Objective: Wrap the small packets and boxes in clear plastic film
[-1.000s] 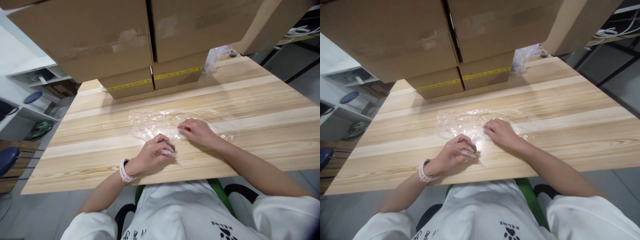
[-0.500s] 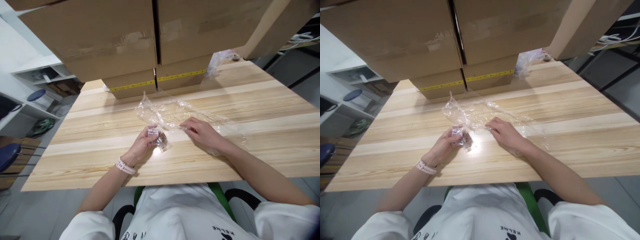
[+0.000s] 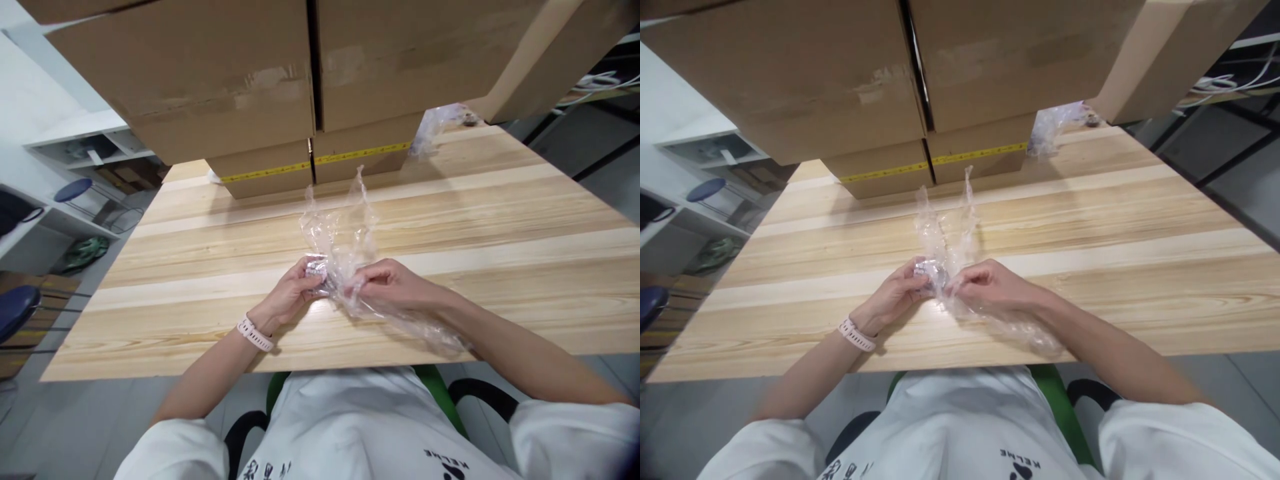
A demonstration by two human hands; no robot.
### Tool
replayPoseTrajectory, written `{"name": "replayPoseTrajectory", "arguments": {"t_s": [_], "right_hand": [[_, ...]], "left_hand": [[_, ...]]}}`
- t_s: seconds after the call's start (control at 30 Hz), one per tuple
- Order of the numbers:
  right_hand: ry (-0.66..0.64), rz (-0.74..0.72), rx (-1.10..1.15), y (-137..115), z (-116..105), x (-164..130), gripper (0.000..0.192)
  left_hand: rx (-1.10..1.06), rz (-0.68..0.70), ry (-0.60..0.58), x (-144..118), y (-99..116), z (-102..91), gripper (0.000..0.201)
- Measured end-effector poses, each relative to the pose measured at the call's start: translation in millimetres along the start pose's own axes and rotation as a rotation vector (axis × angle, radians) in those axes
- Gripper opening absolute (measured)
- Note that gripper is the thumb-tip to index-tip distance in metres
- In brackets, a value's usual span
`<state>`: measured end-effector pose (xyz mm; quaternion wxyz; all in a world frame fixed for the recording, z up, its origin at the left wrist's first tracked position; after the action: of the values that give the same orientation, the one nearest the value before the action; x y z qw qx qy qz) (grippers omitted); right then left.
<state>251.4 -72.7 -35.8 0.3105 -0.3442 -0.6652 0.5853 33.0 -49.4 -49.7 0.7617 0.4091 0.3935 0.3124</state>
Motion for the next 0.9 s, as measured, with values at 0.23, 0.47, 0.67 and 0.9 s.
{"name": "replayPoseTrajectory", "arguments": {"t_s": [0.23, 0.47, 0.67, 0.9], "right_hand": [[0.193, -0.462, -0.672, 5, 30, 8, 0.058], [0.14, -0.69, -0.827, 3, 40, 2, 0.039], [0.209, -0.784, -0.752, -5, 37, 1, 0.033], [0.47, -0.546, -0.339, -10, 14, -4, 0.025]], "left_hand": [[-0.051, -0.025, -0.063, -3, -5, 10.0, 0.044], [-0.096, -0.107, -0.23, -10, -12, 21.2, 0.053], [-0.11, -0.112, -0.359, -14, -7, 21.6, 0.062], [-0.132, -0.114, -0.471, -18, -9, 26.7, 0.062]]}}
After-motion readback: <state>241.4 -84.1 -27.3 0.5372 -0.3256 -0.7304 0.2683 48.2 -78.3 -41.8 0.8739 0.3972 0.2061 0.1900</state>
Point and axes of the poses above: each hand's wrist, its own x-axis towards the middle knuckle, its own z-axis out of the palm, y = z × x, the point moved 3 cm from there along x, towards the middle knuckle, and after that the axes turned 8 degrees about x, right-handed, at the moved point
